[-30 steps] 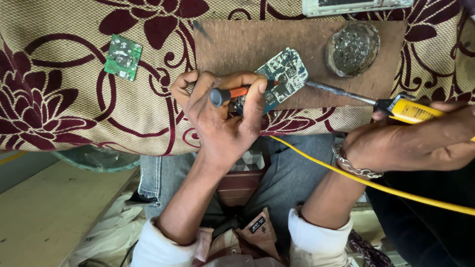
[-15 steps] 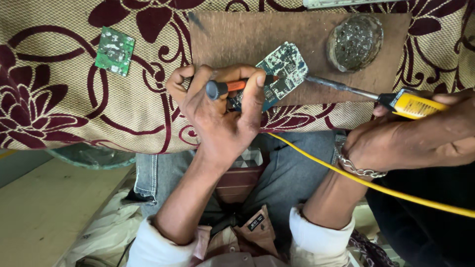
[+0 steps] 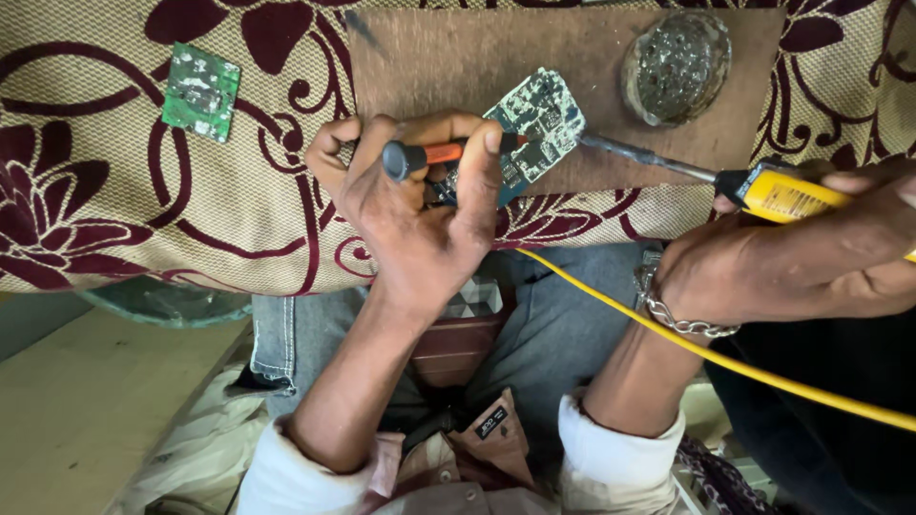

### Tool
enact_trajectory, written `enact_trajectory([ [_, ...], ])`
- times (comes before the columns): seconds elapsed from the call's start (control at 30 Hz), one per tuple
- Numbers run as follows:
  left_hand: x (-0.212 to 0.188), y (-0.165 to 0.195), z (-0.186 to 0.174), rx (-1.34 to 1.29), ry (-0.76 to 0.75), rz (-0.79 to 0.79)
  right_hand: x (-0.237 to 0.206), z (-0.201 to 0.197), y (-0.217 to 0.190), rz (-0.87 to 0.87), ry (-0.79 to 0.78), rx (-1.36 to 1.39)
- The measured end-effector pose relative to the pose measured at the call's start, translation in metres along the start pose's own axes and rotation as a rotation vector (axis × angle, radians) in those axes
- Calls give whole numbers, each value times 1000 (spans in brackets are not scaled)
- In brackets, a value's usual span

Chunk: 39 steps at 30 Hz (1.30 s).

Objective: The person uses a soldering iron and a screwdriver to work on a small blue circuit board placed on a wooden board. They repeatedly apply the soldering iron to various points on the board while holding it steady with the screwdriver.

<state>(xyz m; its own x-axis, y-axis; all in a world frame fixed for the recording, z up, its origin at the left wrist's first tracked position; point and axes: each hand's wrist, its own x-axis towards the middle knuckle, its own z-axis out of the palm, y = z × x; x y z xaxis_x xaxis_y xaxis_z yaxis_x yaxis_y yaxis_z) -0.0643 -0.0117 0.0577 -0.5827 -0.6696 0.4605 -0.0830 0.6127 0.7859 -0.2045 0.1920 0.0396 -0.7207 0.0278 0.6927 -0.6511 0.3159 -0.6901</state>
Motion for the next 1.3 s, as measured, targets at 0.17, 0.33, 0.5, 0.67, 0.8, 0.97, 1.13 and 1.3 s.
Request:
enact_trajectory([
  [0.17, 2, 3, 0, -26, 16, 23, 11, -3, -18, -353, -27, -595],
  [0.33, 1, 5, 2, -25, 8, 17, 15, -3, -17, -481, -53, -826],
  [0.5, -7, 6, 8, 12, -8, -10, 13, 5, -13, -106, 102, -133],
  [0.67, -9, 14, 17, 27, -15, -23, 17, 4, -14, 41, 161, 77],
  [0.8, -7, 27, 21, -23, -1, -29, 27, -4, -6, 61, 126, 162],
  [0.97, -9, 41, 23, -194, -75, -467, 28, -10, 5, 420, 262, 482],
  [1.13, -12, 40, 20, 61, -48, -88, 32, -13, 8, 415, 217, 527],
  [1.3, -15, 36, 16, 14, -58, -82, 31, -10, 3, 474, 221, 557],
])
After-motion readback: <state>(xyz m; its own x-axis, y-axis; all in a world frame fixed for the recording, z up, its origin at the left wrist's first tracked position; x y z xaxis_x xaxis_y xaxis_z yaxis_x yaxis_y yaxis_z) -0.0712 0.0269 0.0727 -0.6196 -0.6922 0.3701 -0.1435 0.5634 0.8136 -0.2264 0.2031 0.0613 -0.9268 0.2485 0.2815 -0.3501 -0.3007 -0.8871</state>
